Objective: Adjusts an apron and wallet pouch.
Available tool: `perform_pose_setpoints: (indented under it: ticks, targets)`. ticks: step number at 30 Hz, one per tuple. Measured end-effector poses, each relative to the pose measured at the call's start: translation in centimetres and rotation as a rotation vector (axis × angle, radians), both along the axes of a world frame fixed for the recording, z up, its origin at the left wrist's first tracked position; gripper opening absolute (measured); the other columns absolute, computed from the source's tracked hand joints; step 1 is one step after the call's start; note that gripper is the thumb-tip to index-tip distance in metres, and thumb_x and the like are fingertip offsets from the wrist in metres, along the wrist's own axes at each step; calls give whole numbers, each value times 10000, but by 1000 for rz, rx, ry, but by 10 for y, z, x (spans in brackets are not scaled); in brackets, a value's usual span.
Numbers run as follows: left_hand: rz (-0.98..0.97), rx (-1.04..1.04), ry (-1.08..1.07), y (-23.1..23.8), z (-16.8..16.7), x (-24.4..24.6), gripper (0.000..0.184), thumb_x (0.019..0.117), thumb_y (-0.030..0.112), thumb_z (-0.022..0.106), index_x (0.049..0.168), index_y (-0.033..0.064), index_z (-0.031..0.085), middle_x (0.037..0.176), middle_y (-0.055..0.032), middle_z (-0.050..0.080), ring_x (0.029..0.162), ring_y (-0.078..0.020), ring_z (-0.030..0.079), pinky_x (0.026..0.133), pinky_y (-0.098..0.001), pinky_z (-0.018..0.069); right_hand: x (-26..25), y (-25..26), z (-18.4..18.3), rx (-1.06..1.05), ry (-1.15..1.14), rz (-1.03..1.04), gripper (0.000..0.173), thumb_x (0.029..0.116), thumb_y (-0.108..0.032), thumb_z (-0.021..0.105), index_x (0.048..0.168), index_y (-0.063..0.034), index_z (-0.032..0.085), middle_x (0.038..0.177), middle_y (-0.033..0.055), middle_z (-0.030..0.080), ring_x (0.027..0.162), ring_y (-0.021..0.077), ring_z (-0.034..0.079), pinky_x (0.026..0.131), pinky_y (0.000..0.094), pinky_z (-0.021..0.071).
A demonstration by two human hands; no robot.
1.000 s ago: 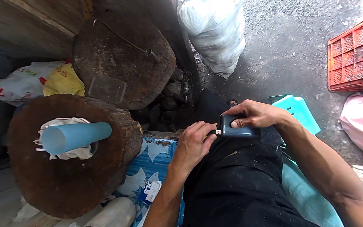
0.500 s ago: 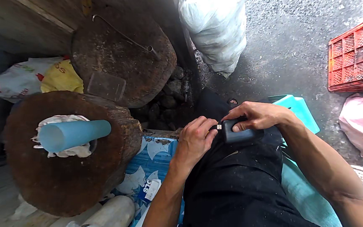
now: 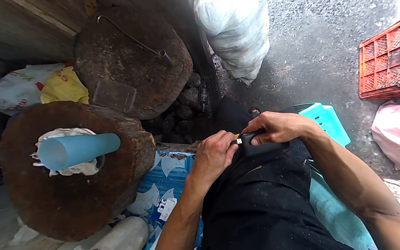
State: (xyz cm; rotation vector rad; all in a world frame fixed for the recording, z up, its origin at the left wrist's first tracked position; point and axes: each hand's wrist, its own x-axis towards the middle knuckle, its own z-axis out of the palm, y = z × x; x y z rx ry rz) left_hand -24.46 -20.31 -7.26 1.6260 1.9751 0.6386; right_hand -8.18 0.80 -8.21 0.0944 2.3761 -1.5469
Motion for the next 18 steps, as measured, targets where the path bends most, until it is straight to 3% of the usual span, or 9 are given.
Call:
perform_pose_setpoints:
  ticks: [12,18]
  targets:
    - [40,29,-5,-2,-5,3,186,978,236,646,1069,124,764,964,-29,730,833,-156,706,738,-364,602,2,1,-9,-101,22,1,233,963,-262,667,1113,-116,769,887,-28,737,789,28,671,719,270,574]
    - [50,109,-64,-3,17,8,204,988,261,643,1088,132,766,926,-17,712,778,-113,669,701,-294,577,12,3,-29,-402,235,-50,329,919,-302,705,1079,-21,768,935,7,738,890,52,684,794,248,587]
